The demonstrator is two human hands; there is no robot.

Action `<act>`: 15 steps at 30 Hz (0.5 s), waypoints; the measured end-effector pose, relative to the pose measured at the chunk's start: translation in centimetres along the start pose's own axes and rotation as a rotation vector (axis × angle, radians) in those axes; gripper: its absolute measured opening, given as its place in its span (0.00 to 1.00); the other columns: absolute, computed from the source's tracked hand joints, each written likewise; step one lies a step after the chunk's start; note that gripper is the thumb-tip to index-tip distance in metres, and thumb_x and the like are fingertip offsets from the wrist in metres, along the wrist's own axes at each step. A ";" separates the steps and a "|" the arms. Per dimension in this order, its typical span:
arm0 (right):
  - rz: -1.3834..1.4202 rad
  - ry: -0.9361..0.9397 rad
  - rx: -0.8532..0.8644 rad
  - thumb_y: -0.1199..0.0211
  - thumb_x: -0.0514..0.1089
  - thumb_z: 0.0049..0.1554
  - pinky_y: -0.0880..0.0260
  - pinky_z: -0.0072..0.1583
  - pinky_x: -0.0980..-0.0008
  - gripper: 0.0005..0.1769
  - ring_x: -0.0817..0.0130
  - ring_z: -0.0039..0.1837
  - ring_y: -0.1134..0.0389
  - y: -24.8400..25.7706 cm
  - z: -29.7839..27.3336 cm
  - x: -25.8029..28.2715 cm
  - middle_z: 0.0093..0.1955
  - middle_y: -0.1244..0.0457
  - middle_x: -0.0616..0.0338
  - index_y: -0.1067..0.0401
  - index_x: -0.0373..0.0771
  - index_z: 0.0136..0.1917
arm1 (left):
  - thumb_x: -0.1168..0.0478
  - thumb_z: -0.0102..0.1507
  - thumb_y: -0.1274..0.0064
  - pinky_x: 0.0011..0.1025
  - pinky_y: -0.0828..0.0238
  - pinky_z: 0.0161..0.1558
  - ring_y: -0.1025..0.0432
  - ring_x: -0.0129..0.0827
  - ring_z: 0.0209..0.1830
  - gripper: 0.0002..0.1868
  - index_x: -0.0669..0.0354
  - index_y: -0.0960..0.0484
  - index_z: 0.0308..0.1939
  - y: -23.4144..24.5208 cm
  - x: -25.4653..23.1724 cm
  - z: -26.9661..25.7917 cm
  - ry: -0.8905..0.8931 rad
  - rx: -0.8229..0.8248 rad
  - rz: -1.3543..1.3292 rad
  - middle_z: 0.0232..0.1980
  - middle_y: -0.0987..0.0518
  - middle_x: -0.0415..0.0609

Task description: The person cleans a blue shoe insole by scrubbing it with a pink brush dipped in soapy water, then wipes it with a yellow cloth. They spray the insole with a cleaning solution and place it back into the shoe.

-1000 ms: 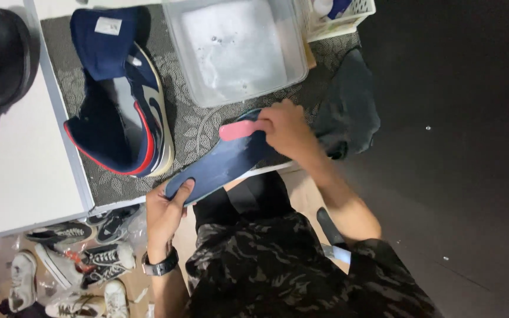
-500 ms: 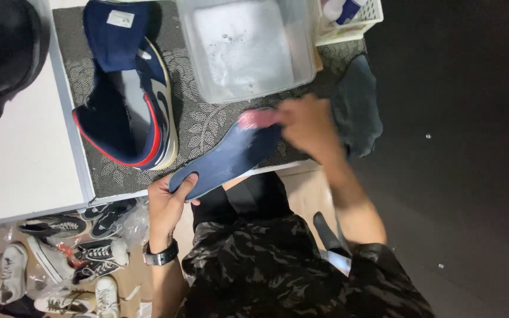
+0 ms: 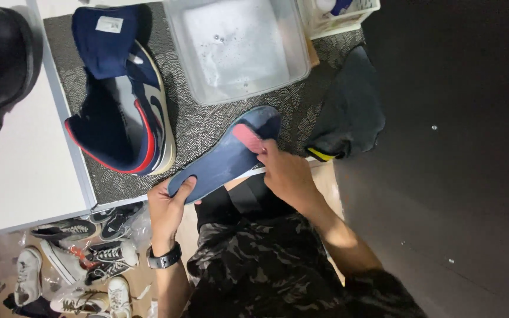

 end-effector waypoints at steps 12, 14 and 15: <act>0.228 -0.112 -0.309 0.54 0.50 0.66 0.31 0.48 0.41 0.31 0.36 0.47 0.28 2.9 -1.2 -0.5 0.48 0.32 0.33 0.44 0.32 0.77 | 0.68 0.61 0.39 0.42 0.18 0.27 0.22 0.41 0.23 0.08 0.73 0.16 0.33 -0.5 -1.0 -0.4 0.029 -0.031 -0.044 0.25 0.20 0.61; 0.124 -0.002 -0.309 0.53 0.50 0.68 0.28 0.46 0.46 0.30 0.43 0.43 0.27 2.2 -1.8 1.8 0.43 0.33 0.42 0.46 0.38 0.79 | 0.68 0.61 0.38 0.42 0.18 0.27 0.22 0.42 0.23 0.07 0.73 0.17 0.32 -0.2 -0.3 -0.1 0.034 -0.038 -0.053 0.25 0.20 0.61; 0.018 0.105 -0.308 0.52 0.49 0.69 0.25 0.45 0.51 0.30 0.51 0.40 0.26 1.8 -2.1 3.1 0.38 0.34 0.51 0.48 0.45 0.81 | 0.68 0.60 0.38 0.42 0.18 0.26 0.22 0.42 0.23 0.08 0.73 0.17 0.32 -0.1 0.1 -0.1 0.040 -0.043 -0.063 0.25 0.21 0.61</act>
Point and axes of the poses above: each hand's wrist, its own z-axis towards the middle knuckle, its own y-axis out of the back of the hand, x = y × z, the point moved 5 cm from there along z, towards the middle knuckle
